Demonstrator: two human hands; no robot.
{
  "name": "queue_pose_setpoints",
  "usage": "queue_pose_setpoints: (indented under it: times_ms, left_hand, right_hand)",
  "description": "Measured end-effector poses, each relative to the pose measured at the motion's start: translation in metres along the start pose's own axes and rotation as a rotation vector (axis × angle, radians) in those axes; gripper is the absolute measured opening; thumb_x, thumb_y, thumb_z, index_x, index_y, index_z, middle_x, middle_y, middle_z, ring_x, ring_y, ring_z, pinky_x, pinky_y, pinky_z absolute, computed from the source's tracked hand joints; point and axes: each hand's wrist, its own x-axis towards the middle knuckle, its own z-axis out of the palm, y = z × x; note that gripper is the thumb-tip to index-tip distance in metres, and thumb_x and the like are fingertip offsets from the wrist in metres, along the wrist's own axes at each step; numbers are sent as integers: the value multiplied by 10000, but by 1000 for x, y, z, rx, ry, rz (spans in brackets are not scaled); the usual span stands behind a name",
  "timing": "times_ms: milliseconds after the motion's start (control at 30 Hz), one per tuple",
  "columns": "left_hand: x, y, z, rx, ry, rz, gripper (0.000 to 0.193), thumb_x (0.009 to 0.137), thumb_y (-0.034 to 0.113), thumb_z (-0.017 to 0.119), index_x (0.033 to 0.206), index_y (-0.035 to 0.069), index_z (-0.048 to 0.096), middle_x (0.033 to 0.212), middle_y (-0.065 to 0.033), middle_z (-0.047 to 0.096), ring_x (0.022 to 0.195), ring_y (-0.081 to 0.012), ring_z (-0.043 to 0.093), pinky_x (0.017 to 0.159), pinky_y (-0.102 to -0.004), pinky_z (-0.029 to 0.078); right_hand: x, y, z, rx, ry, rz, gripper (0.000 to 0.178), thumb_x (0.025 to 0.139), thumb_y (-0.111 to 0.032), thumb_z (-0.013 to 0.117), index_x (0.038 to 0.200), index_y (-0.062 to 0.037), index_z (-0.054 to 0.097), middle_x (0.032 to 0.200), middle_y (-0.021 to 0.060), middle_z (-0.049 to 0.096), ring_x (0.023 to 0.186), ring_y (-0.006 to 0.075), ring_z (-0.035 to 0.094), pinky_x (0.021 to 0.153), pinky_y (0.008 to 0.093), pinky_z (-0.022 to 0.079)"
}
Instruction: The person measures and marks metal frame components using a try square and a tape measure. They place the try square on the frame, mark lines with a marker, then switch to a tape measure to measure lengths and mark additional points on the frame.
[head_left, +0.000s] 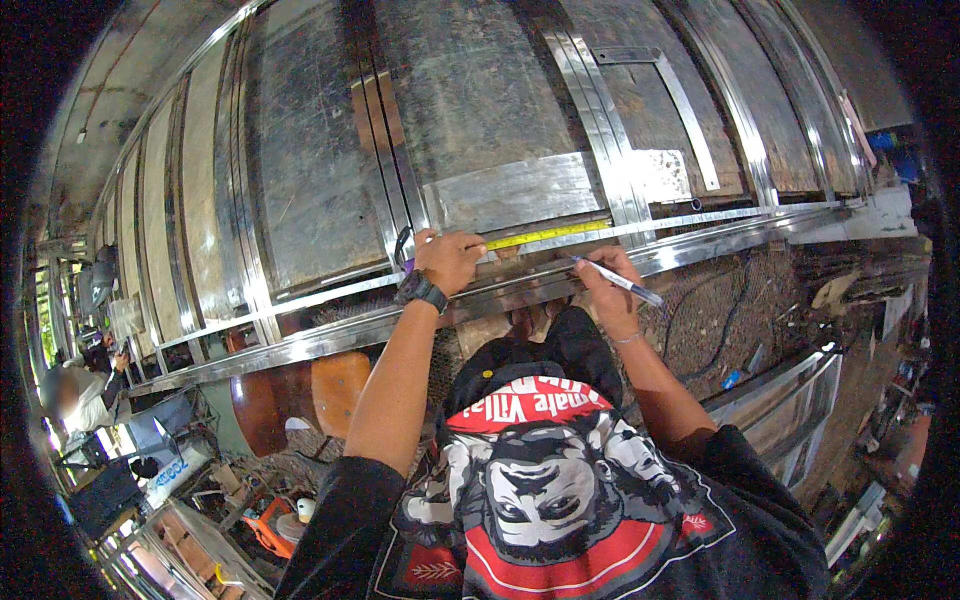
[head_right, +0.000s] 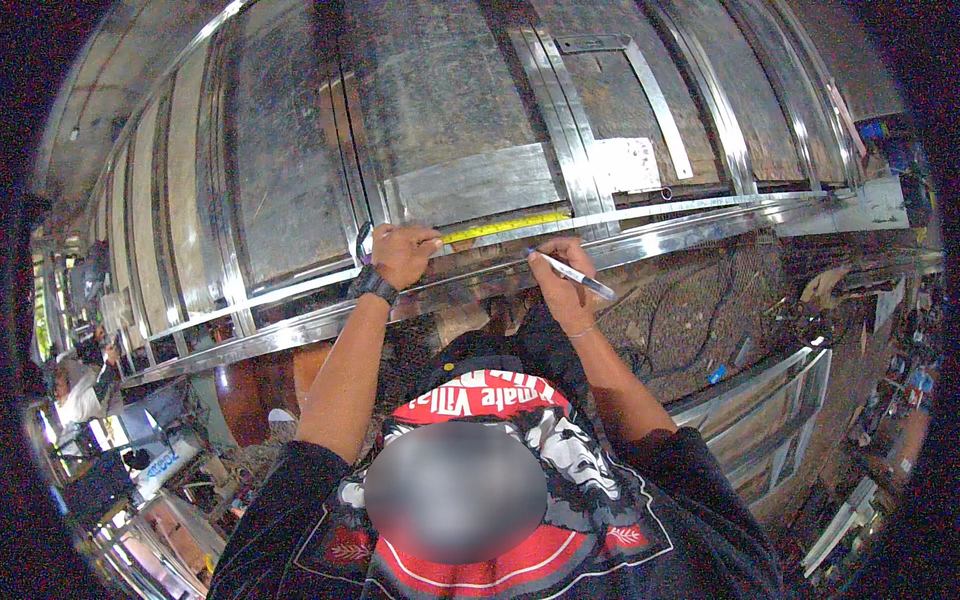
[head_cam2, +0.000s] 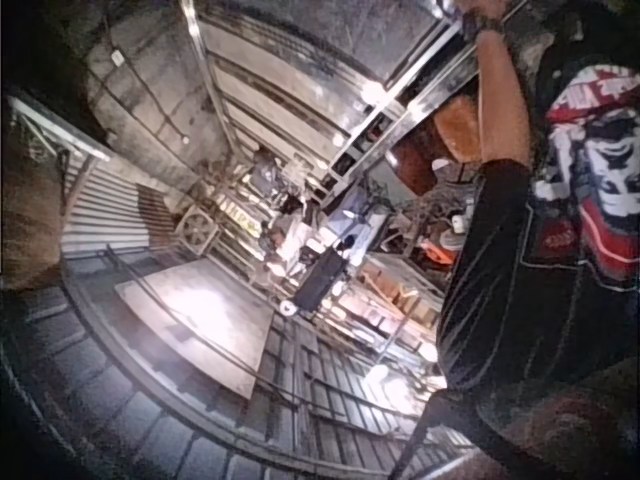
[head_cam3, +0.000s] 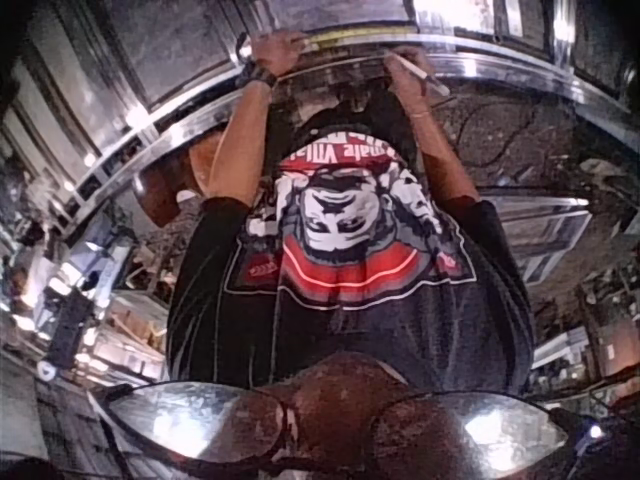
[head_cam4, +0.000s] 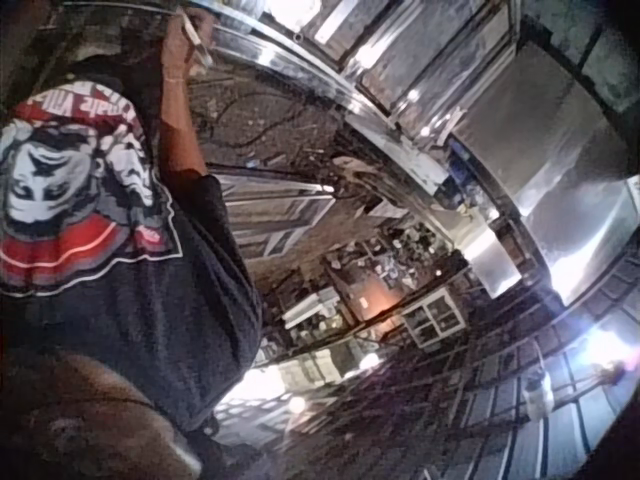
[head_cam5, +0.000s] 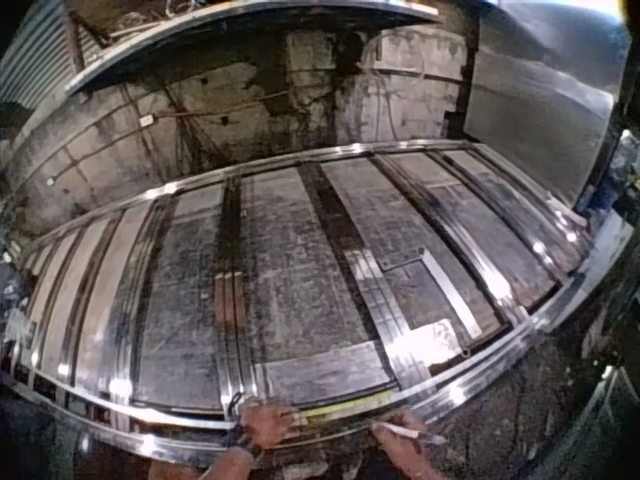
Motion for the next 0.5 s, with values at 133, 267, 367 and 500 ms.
queue_pose_setpoints:
  times_ms: [133, 267, 367, 500]
  left_hand:
    - [0, 1, 1, 2, -11, -17, 262, 963, 386, 650, 1083, 223, 817, 1105, -12, 789, 1056, -226, 698, 1108, -484, 324]
    - [-7, 3, 2, 7, -26, -28, 264, 968, 385, 649, 1090, 218, 813, 1128, -7, 784, 1076, -227, 696, 1116, -483, 320]
    - [-8, 7, -3, -3, -56, -47, 271, 968, 389, 651, 1096, 212, 810, 1131, -8, 782, 1079, -231, 698, 1108, -481, 326]
    - [-9, 4, -2, -25, -39, -30, 269, 962, 393, 659, 1085, 207, 809, 1108, -17, 784, 1060, -238, 704, 1094, -479, 338]
  right_hand:
    - [7, -8, 19, -103, -137, -129, 187, 911, -112, 769, 965, -30, 610, 823, 24, 653, 726, 79, 588, 648, 255, 495]
    - [-3, -5, 23, -129, -99, -130, 198, 899, -111, 772, 945, -31, 597, 772, 26, 633, 691, 65, 570, 617, 256, 486]
    - [-17, -16, 19, -181, -119, -78, 193, 900, -114, 768, 937, -36, 595, 756, 25, 628, 679, 72, 568, 609, 262, 488]
    - [-22, -11, 20, -171, -88, -122, 186, 905, -130, 768, 939, -43, 607, 773, 26, 641, 690, 79, 578, 617, 274, 498]
